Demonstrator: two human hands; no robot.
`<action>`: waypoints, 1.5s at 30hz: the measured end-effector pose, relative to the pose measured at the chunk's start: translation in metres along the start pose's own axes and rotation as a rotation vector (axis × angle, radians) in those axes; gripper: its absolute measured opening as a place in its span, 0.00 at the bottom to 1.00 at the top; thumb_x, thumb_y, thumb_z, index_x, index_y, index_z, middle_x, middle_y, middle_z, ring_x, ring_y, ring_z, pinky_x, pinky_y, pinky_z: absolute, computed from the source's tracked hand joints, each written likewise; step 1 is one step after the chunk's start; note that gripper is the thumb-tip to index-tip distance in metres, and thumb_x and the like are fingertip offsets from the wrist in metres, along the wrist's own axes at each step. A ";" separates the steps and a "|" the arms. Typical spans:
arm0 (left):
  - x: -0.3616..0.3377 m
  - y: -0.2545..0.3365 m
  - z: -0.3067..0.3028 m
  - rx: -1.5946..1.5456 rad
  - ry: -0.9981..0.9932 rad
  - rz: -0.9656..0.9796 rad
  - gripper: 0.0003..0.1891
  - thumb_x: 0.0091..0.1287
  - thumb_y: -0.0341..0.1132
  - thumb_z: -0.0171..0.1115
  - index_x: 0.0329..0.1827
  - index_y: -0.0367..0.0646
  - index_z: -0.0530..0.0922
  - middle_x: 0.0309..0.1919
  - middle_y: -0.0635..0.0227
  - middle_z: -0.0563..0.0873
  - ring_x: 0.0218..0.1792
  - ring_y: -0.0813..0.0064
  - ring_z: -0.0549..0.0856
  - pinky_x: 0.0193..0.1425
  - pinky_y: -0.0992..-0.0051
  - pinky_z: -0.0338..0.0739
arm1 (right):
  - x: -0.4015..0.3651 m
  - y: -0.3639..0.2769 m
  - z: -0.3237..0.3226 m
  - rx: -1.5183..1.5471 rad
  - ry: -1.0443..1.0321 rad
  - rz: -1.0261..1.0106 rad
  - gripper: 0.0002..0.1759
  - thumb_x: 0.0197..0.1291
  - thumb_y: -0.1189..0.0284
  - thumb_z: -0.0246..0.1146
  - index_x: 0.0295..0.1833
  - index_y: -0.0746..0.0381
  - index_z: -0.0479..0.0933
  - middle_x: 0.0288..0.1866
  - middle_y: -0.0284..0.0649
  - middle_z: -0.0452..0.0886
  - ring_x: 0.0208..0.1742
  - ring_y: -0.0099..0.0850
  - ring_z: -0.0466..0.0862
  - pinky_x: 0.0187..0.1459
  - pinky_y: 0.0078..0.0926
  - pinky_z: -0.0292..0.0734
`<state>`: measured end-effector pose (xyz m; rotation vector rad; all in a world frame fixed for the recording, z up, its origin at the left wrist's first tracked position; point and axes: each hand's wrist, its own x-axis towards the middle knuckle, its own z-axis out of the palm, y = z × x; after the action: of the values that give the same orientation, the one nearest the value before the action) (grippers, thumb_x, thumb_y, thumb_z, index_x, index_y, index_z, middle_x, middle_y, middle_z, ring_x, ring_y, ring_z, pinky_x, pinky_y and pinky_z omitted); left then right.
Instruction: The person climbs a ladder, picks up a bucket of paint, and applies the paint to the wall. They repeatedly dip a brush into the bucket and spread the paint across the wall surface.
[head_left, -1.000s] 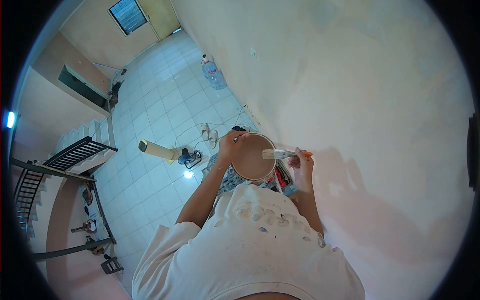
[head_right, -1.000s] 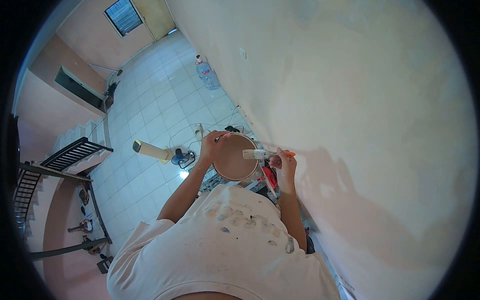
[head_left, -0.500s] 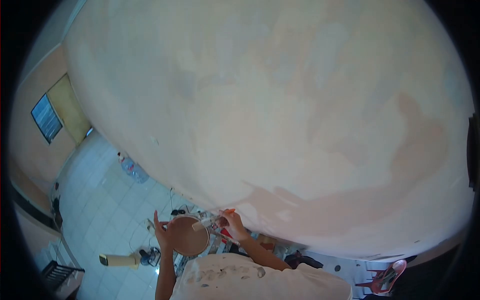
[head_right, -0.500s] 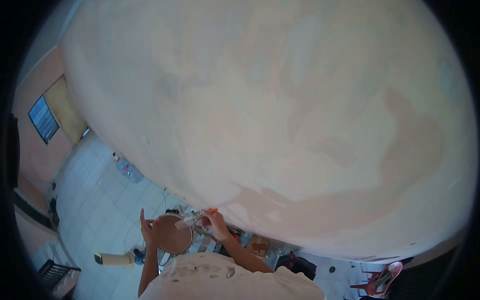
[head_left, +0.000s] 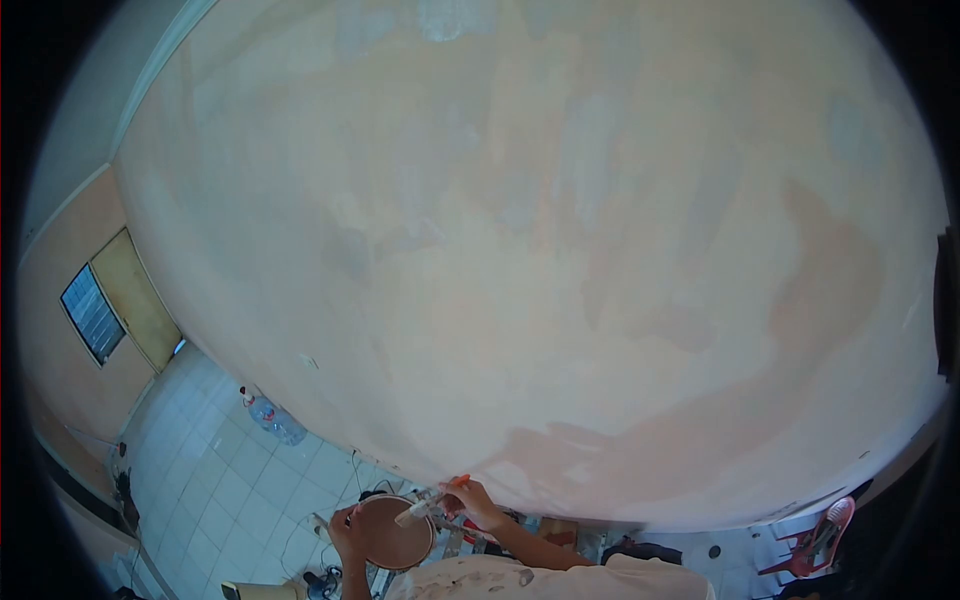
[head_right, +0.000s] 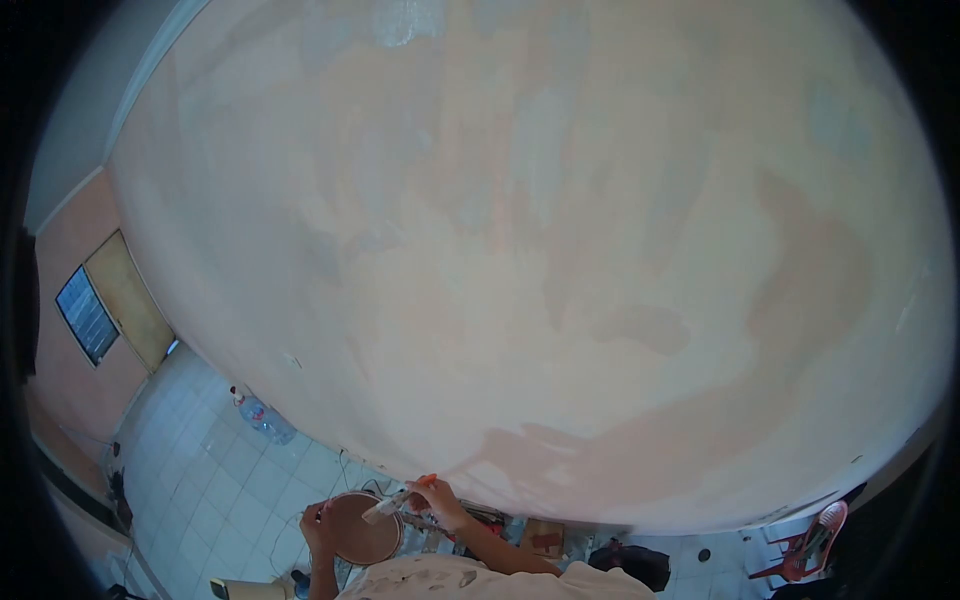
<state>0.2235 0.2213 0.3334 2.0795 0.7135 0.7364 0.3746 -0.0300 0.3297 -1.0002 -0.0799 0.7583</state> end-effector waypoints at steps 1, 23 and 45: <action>0.000 -0.001 -0.001 0.051 0.010 0.062 0.11 0.68 0.36 0.67 0.41 0.36 0.88 0.34 0.57 0.89 0.37 0.57 0.85 0.43 0.59 0.75 | 0.002 0.002 -0.001 0.011 0.005 0.007 0.14 0.68 0.61 0.69 0.40 0.61 0.80 0.29 0.38 0.84 0.27 0.27 0.84 0.28 0.27 0.80; 0.013 -0.048 0.020 -0.103 0.006 0.129 0.19 0.69 0.35 0.66 0.59 0.34 0.85 0.15 0.70 0.72 0.19 0.83 0.64 0.21 0.70 0.56 | 0.013 -0.080 -0.006 -0.150 0.171 -0.221 0.15 0.67 0.61 0.70 0.32 0.59 0.81 0.23 0.35 0.82 0.23 0.24 0.81 0.28 0.24 0.75; 0.011 -0.018 0.007 -0.143 -0.135 -0.219 0.18 0.73 0.40 0.66 0.52 0.30 0.86 0.38 0.52 0.91 0.38 0.69 0.87 0.45 0.70 0.81 | -0.032 -0.328 0.030 -0.485 0.236 -0.623 0.20 0.72 0.58 0.66 0.36 0.65 0.83 0.26 0.37 0.83 0.23 0.21 0.78 0.24 0.19 0.69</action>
<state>0.2314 0.2348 0.3180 1.8662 0.7745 0.5052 0.5155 -0.1299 0.6118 -1.4212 -0.3649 0.0383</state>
